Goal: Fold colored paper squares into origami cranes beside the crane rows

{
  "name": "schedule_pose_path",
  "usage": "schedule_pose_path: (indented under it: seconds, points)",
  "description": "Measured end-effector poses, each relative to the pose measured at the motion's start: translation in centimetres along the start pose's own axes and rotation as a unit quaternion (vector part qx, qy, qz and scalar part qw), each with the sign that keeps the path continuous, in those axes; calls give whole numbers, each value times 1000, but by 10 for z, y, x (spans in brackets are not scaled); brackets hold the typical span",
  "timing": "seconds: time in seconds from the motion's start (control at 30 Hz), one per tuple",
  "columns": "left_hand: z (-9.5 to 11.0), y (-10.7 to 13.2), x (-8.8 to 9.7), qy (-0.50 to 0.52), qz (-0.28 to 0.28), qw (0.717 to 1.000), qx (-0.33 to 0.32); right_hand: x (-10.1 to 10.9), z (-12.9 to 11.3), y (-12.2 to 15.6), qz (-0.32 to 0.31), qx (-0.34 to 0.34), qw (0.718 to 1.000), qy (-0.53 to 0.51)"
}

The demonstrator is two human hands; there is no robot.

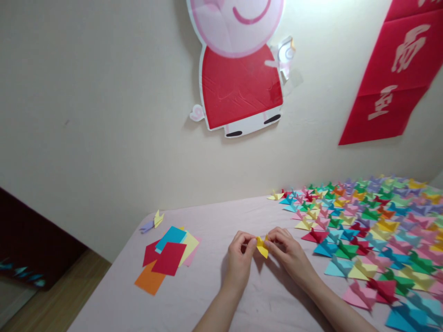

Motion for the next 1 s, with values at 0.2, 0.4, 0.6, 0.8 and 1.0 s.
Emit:
schedule_pose_path:
  seconds: [0.2,0.4,0.6,0.8,1.0]
  points:
    - [-2,0,1,2,1,1000,-8,-2,0,0,0,3,1000,-5]
    - [-1,1,-2,-23,-20,1000,-6,0,-2,1,8,3,1000,-7]
    - [-5,1,-3,-39,-27,999,4,1,-2,2,-13,15,1000,15]
    - [-8,1,-3,-49,-32,998,6,0,0,1,14,-3,1000,-2]
    - [-5,1,-4,-45,-35,998,10,2,-1,1,28,5,1000,11]
Point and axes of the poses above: each hand's wrist, its own y-axis away from the middle knuckle, its own x-axis out of the back of the hand, z = x × y, the point moved 2 cm from there along -y, towards the middle knuckle, and after that the axes turned 7 degrees about -y, right-handed, at the moved point
